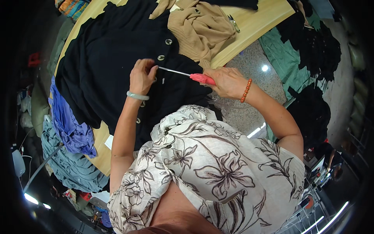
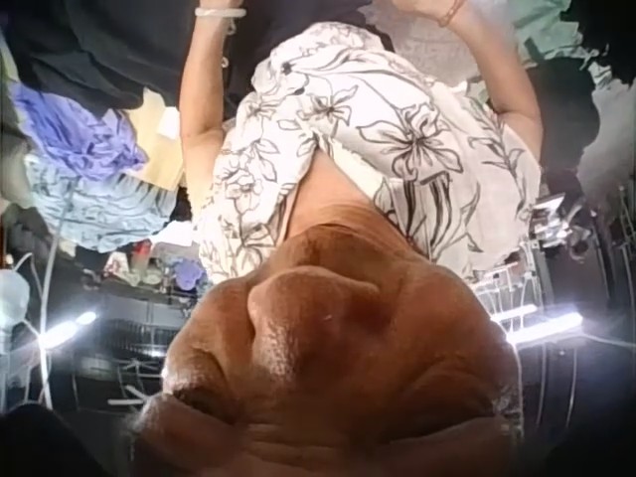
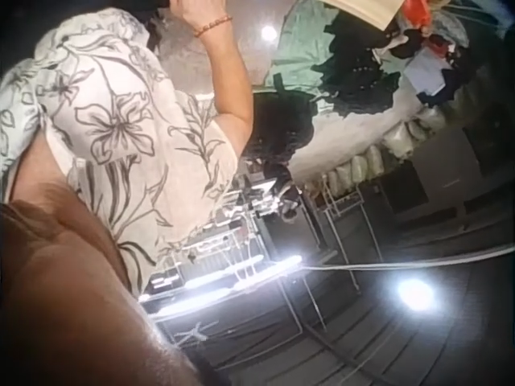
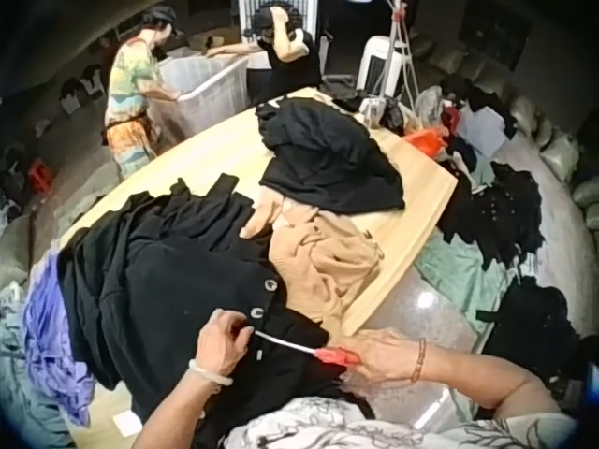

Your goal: Trimming loose threads from garments using scissors.

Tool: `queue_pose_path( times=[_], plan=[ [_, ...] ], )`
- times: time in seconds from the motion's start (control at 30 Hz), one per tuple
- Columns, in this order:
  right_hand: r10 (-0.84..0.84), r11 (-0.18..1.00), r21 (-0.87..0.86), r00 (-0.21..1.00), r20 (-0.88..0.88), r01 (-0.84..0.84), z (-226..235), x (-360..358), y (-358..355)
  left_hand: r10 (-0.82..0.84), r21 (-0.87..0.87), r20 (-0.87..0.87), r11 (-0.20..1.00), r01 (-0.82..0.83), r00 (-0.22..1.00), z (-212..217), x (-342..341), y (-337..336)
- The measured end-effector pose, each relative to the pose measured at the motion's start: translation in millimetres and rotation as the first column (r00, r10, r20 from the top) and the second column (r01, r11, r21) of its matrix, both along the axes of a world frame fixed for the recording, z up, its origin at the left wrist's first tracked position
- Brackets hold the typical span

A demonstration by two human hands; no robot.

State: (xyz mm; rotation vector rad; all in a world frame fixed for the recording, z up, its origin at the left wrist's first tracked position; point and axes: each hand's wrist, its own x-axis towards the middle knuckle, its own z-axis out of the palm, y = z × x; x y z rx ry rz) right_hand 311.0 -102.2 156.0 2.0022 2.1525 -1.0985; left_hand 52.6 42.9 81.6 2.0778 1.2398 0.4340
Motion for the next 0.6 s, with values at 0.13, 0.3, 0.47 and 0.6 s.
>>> queue_pose_path(
  times=[0.13, 0.3, 0.47, 0.6],
  plan=[
    [-0.016, 0.999, 0.036, 1.000, -0.026, 0.017, -4.8, 3.6, -0.5, -0.159, 0.073, -0.231, 0.981, 0.180, 0.960, -12.2, 29.2, 11.4],
    [-0.032, 0.999, -0.028, 0.997, 0.072, 0.034, -6.2, 7.5, 2.3, -0.255, -0.179, -0.406, 0.964, 0.197, 0.877, -24.9, 37.6, 32.9],
    [0.024, 0.998, -0.053, 0.999, 0.048, -0.022, -11.7, -0.7, 12.9, -0.252, -0.040, -0.403, 0.965, 0.258, 0.880, -30.7, 33.0, 24.0],
    [-0.019, 0.997, -0.077, 0.999, 0.039, 0.022, -13.9, 3.6, 19.6, -0.347, -0.216, -0.342, 0.933, 0.286, 0.873, -23.2, 29.7, 30.5]
  ],
)
